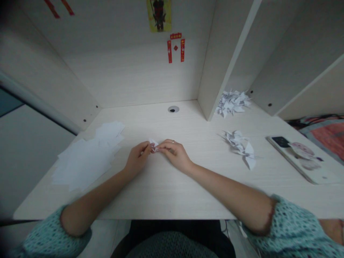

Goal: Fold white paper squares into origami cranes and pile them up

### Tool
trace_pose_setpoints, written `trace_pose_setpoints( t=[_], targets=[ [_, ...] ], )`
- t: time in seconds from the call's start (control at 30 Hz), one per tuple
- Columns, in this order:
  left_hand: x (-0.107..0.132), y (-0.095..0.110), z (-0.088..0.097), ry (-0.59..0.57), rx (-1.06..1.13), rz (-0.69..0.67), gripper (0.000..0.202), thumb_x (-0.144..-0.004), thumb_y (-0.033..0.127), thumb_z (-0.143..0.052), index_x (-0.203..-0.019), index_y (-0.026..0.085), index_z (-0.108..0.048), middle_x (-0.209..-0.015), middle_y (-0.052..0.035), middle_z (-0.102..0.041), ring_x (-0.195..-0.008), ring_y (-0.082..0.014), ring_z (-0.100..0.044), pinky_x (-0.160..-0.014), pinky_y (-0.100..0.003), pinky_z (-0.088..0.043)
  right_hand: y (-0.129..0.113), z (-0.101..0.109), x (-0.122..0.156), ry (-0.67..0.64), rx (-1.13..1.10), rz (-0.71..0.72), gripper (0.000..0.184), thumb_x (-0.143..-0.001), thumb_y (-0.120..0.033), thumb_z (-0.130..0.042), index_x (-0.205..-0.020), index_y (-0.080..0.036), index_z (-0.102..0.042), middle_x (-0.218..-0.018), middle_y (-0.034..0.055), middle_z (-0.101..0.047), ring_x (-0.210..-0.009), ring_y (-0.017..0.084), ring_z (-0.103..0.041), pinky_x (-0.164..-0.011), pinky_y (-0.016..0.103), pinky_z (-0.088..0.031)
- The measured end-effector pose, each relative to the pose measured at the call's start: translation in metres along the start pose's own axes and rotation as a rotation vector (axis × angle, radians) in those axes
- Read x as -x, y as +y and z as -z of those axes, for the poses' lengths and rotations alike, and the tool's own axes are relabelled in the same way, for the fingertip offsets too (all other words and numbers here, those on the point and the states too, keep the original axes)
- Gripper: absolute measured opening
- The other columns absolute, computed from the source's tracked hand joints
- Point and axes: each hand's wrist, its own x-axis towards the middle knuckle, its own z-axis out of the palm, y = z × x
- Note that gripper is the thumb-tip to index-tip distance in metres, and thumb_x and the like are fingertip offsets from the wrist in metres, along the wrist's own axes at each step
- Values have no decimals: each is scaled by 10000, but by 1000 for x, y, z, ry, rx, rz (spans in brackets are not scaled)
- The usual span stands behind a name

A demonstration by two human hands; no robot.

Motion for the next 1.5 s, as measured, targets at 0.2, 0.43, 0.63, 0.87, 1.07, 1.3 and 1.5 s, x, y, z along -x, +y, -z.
trace_pose_setpoints(
  t=[0.2, 0.43, 0.63, 0.87, 1.07, 1.3, 1.5],
  targets=[
    [0, -2, -1, -3, 66, 8, 355, -902, 415, -418, -702, 180, -595, -707, -11, -642, -683, -141, -579, -656, -235, -430, 0, -1, 1, 61, 28, -77, 148, -841, -314, -602, -873, -212, -705, -824, 47, -687, -799, 171, -616, -766, 314, -465],
    [2, -5, -1, -16, 81, -15, 356, -923, 407, -383, -765, 180, -607, -749, -28, -648, -737, -154, -593, -690, -246, -432, 2, -3, 1, 154, -94, -227, 203, -767, -367, -676, -835, -176, -688, -751, 44, -696, -683, 156, -617, -688, 297, -477],
    [3, -8, -2, -8, 64, -31, 348, -931, 382, -366, -792, 181, -614, -759, -26, -659, -737, -152, -595, -693, -248, -429, 1, -2, 1, 164, -36, -221, 210, -747, -381, -692, -816, -184, -720, -743, 44, -713, -648, 152, -613, -646, 292, -474],
    [1, -10, -3, -11, 93, 3, 370, -929, 401, -355, -748, 187, -595, -704, -9, -642, -681, -142, -590, -668, -245, -440, -4, -2, 2, 149, 58, -124, 132, -751, -326, -698, -807, -216, -745, -756, 38, -727, -670, 159, -610, -637, 298, -467],
    [1, -10, -3, -35, 160, 20, 378, -930, 406, -350, -718, 184, -570, -653, 0, -623, -646, -132, -584, -654, -238, -437, -6, -2, 3, 136, 54, -99, 117, -749, -310, -704, -810, -222, -751, -766, 44, -728, -697, 167, -622, -650, 308, -470],
    [1, -6, -3, -66, 233, 38, 378, -927, 401, -333, -708, 186, -555, -629, -2, -610, -622, -135, -582, -650, -249, -455, -6, -1, 3, 94, 42, -68, 107, -758, -299, -697, -823, -235, -753, -770, 41, -725, -712, 166, -627, -658, 307, -470],
    [0, -5, -3, -76, 215, 55, 387, -923, 423, -328, -712, 189, -553, -620, -1, -607, -620, -143, -588, -661, -261, -466, -7, -2, 4, 85, 62, -106, 140, -758, -342, -685, -798, -225, -751, -766, 52, -728, -719, 180, -636, -665, 325, -483]
  ],
)
